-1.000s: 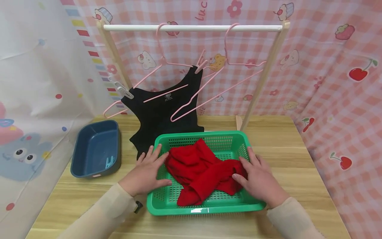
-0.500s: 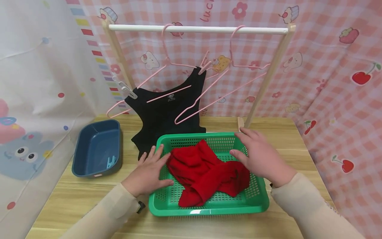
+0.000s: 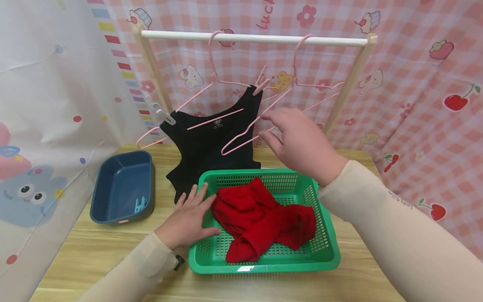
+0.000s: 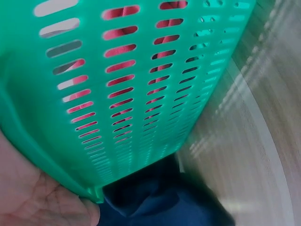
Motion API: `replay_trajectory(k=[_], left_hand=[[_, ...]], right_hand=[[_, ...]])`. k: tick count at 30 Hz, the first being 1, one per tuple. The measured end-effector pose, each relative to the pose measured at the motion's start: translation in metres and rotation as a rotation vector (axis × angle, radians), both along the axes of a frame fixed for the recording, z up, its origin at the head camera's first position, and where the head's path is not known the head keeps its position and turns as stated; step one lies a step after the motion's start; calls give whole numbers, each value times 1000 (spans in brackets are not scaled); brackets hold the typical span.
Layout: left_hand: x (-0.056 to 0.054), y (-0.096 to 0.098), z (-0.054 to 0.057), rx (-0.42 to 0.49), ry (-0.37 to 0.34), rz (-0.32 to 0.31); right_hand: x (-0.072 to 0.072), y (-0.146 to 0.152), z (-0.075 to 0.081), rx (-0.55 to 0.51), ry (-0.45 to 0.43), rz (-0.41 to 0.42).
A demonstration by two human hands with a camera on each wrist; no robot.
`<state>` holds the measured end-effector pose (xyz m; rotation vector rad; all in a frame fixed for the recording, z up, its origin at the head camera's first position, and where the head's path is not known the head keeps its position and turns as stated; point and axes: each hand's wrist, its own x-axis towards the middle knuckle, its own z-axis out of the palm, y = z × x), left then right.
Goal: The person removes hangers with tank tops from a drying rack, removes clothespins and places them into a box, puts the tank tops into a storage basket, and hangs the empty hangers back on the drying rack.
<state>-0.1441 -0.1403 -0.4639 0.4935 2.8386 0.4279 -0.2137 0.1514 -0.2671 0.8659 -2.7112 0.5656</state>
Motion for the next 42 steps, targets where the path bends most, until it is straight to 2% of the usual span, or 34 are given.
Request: replay_trajectory(k=[4,9,13,16,21,28,32,38,42], left_hand=[[-1,0,-2,-3,4,-1],[-1,0,-3,-2,4,-4],[0,0,-2,4,12,-8],[0,0,-2,12,16,-10],[0,1,-4,8,25,-12],[2,2,-4,16,23,-12],[2,1,-4,18,28,-12],[2,-2,-5,19,29,-12],[2,-4,-4,20,31,-10]], right_hand=[[-19,-22,14,5,17,0],[-45,-42,22,70,11,-11],[-66,-54,27,157,-69,-81],[-80,-61,31,215,-163,-136],[-100,-68,34,275,-252,-170],[-113,-73,33,349,-326,-194],[-117,-74,30,394,-315,-175],[-119,-75,25,342,-331,-196],[-121,-75,24,351,-296,-194]])
